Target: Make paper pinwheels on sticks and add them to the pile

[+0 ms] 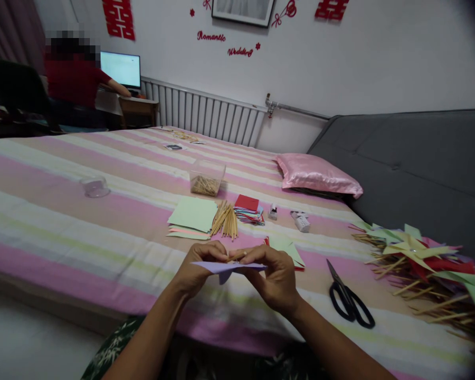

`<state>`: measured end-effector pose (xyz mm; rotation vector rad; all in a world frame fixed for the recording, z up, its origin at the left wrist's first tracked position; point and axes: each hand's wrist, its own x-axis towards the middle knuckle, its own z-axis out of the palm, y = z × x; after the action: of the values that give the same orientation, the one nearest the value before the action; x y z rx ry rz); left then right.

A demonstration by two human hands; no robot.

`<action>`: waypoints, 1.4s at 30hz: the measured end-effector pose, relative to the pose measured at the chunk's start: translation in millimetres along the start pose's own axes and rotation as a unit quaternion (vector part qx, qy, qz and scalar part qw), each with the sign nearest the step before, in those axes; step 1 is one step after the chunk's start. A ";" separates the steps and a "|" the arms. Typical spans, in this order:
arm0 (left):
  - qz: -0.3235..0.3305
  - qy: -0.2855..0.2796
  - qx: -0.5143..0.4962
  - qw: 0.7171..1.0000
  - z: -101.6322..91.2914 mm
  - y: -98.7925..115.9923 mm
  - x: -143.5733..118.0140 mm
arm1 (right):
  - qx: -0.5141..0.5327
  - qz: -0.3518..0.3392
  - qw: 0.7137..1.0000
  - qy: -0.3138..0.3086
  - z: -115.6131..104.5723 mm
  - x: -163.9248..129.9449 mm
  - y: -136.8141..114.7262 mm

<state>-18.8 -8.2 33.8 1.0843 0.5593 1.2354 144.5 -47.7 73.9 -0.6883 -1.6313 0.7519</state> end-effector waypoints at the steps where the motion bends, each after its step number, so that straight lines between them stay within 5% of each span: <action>1: 0.000 -0.001 0.000 1.000 -0.1 0.1 -0.1 | 0.001 0.001 1.000 0.001 0.1 0.0 -0.2; 42: -0.007 0.016 -0.006 1.000 2.5 0.1 0.5 | 0.009 -0.010 1.000 0.008 3.4 1.0 -5.6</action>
<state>-16.6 -8.6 35.0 1.0497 0.5825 1.2449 140.7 -50.8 78.4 -0.6626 -1.6126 0.7442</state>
